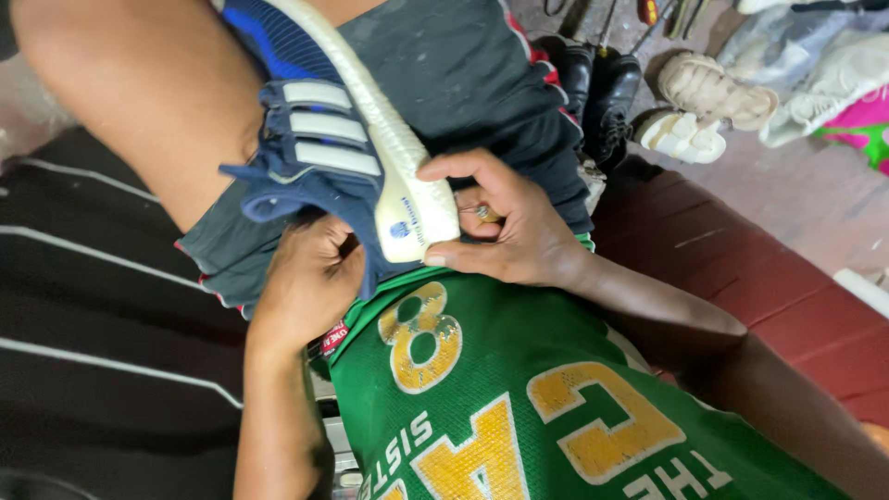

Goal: The person is repairing a blue and white sneaker by stitching the sole to the upper. They use a needle and thread to repeatedly pierce the shoe material and pull the thread through, securing the sole.

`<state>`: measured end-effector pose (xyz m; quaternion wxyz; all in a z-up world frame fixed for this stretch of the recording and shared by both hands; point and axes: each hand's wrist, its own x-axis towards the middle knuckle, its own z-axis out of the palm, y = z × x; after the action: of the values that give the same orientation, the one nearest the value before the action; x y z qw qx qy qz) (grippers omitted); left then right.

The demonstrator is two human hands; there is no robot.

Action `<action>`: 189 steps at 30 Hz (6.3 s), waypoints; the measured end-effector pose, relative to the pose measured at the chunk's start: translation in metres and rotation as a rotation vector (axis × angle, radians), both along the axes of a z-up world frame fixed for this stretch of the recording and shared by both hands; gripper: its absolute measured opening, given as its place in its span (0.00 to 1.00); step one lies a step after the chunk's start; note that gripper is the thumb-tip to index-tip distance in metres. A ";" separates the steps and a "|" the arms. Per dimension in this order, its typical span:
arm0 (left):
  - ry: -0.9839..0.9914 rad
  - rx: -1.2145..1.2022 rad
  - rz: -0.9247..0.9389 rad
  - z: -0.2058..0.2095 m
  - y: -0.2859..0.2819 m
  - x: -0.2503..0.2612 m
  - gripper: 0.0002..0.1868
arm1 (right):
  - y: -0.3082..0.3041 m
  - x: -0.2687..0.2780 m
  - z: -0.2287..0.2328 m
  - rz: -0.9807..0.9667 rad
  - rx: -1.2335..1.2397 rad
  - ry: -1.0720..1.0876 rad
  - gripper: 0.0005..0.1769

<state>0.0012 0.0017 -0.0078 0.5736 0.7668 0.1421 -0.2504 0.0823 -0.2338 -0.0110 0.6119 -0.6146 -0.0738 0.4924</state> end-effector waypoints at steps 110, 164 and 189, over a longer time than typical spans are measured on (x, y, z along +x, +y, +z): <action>0.026 -0.908 0.822 -0.025 -0.005 -0.079 0.23 | 0.004 0.007 0.016 0.057 0.210 -0.581 0.07; -0.081 -0.629 0.784 -0.012 -0.004 -0.063 0.23 | 0.009 0.038 0.022 0.064 0.004 -0.536 0.04; -0.043 -0.746 0.813 -0.019 -0.009 -0.081 0.24 | 0.002 0.003 0.043 0.268 -0.041 -0.297 0.17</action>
<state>-0.0801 -0.0076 -0.0265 0.8598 0.3996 0.3168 -0.0265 0.0858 -0.2317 0.0322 0.5107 -0.6775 -0.2344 0.4745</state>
